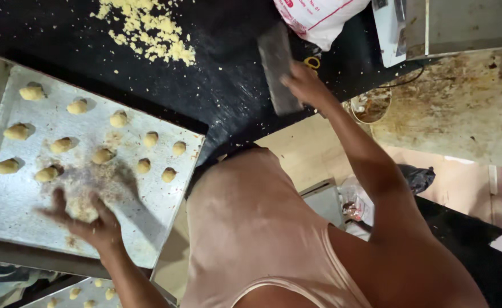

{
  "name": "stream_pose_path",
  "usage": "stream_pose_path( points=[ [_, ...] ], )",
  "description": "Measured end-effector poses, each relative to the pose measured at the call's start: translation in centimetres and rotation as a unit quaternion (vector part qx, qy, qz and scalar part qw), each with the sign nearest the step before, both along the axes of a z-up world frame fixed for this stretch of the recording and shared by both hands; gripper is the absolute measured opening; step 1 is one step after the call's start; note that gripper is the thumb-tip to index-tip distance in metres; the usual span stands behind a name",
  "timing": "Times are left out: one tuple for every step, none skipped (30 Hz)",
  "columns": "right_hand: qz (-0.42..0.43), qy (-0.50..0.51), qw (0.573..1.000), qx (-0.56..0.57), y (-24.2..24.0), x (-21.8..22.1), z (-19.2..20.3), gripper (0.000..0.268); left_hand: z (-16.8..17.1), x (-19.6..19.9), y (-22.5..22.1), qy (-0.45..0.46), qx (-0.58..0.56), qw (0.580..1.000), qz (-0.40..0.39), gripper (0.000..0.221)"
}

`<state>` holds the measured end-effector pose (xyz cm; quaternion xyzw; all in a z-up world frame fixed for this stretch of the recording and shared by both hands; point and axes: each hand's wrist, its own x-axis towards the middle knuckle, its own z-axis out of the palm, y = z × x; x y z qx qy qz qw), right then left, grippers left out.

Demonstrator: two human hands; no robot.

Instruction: The person portions out small balls of dough by hand and places them in rows on metal baking trays.

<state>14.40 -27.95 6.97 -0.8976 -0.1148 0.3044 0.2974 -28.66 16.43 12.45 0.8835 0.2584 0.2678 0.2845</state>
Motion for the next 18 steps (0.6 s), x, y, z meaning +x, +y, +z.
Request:
stream_pose_path(
  points=[
    [0.071,-0.097,0.993,0.008,-1.7,-2.3,-0.2,0.037,-0.5,-2.4,0.4,0.02,0.031,0.998,0.041,0.094],
    [-0.004,-0.036,0.999,0.022,-2.8,-4.8,-0.6,0.039,-1.0,-4.6,0.8,0.031,0.098,0.993,0.05,0.096],
    [-0.08,0.025,0.996,0.04,-3.6,-7.7,-1.0,0.043,-1.4,-6.5,1.7,0.039,0.168,0.983,0.056,0.099],
    [-0.104,-0.016,0.992,0.075,-3.2,-10.0,-1.7,0.034,-1.7,-8.4,2.4,0.048,0.237,0.968,0.062,0.101],
    [-0.126,-0.058,0.984,0.112,-2.1,-11.4,-2.3,0.03,-1.9,-10.3,3.0,0.077,0.198,0.973,0.089,0.1],
    [-0.113,-0.15,0.975,0.122,0.4,-12.0,-3.3,0.033,-1.9,-12.0,3.5,0.106,0.158,0.975,0.115,0.099],
    [-0.102,-0.239,0.957,0.13,3.9,-12.5,-4.3,0.036,-2.4,-12.6,4.9,0.128,0.156,0.971,0.13,0.098],
    [-0.202,-0.02,0.978,0.053,8.4,-11.9,-5.4,0.038,-2.8,-13.1,6.2,0.151,0.154,0.966,0.144,0.098],
    [-0.187,-0.055,0.974,0.118,12.5,-10.6,-6.3,0.044,-3.5,-12.6,8.2,0.165,0.187,0.957,0.151,0.098],
    [-0.17,-0.09,0.964,0.183,17.3,-8.4,-7.3,0.056,-4.3,-11.6,10.0,0.156,0.203,0.957,0.132,0.098],
    [-0.103,-0.29,0.939,0.156,22.1,-5.3,-8.1,0.04,-4.9,-11.0,11.2,0.149,0.218,0.957,0.119,0.097],
    [-0.101,-0.267,0.948,0.139,25.3,-2.9,-8.3,0.034,-5.4,-9.9,12.3,0.127,0.23,0.961,0.09,0.096],
    [-0.111,-0.254,0.949,0.152,26.6,-0.8,-7.9,0.034,-5.1,-9.1,13.5,0.107,0.243,0.962,0.06,0.096],
    [-0.12,-0.24,0.949,0.165,27.8,0.7,-7.0,0.034,-4.4,-8.7,14.3,0.091,0.241,0.966,0.036,0.095],
    [-0.116,-0.208,0.954,0.18,26.6,1.4,-6.5,0.035,-3.7,-8.8,14.3,0.085,0.232,0.969,0.019,0.095],
    [-0.111,-0.175,0.959,0.195,24.0,1.6,-5.5,0.035,-2.9,-9.3,13.7,0.082,0.224,0.971,0.013,0.094],
    [-0.109,-0.164,0.962,0.19,20.7,0.7,-4.6,0.036,-1.9,-10.6,12.7,0.098,0.21,0.972,0.026,0.094],
    [-0.108,-0.152,0.965,0.185,16.9,-0.4,-3.6,0.036,-0.8,-12.1,11.5,0.119,0.191,0.973,0.045,0.093]
  ],
)
